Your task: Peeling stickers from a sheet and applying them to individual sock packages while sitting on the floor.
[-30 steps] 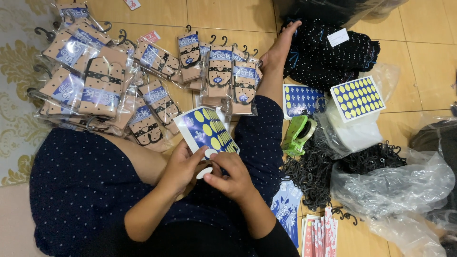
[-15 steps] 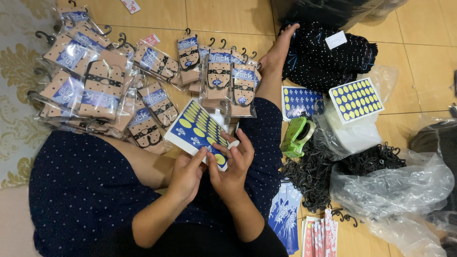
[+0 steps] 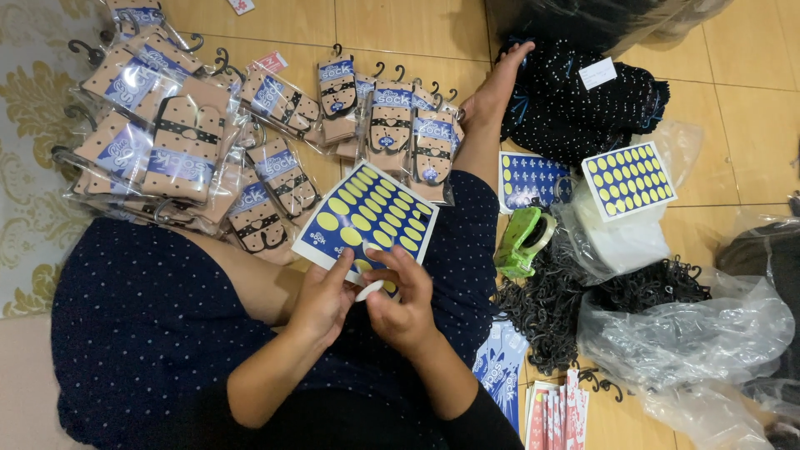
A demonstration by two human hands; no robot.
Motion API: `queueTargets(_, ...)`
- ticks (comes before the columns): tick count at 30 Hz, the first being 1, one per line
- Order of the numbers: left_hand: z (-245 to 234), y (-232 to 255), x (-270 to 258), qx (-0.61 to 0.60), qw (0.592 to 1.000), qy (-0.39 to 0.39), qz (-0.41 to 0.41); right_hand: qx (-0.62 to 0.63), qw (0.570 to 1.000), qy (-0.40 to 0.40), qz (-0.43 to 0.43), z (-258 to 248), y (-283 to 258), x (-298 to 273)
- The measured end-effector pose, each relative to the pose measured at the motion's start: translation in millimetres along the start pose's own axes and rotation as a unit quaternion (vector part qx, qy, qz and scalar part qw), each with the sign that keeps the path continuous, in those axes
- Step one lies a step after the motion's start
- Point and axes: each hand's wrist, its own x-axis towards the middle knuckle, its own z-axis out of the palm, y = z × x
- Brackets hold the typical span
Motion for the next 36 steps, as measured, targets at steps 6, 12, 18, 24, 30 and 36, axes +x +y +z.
queueTargets(6, -13.6, -12.2, 11.2, 0.021, 1.000, -0.021, -0.009, -0.061, 0.995, 0.070, 0.045, -13.7, -28.0, 19.2)
queueTargets(12, -11.9, -21.7, 13.9, 0.002, 1.000, -0.023, 0.002, -0.174, 0.975, 0.000, 0.137, -7.0, -33.7, 42.7)
queueTargets(18, -110.3, -96.7, 102.6, 0.086, 0.983, 0.145, -0.076, 0.000, 0.947, 0.116, 0.300, -13.6, 29.0, 16.1)
queueTargets(24, -61.7, 25.9, 13.2, 0.274, 0.942, 0.162, -0.108, -0.001, 0.938, 0.041, 0.344, -31.8, 59.8, 40.3)
queueTargets(30, -41.5, 41.6, 215.1, 0.236, 0.959, 0.058, 0.142, 0.046, 0.941, 0.041, 0.333, -10.0, 114.2, 43.2)
queueTargets(36, -70.6, 19.0, 432.3, 0.369, 0.838, 0.397, 0.070, 0.095, 0.931, 0.037, 0.351, -22.0, 127.2, 14.3)
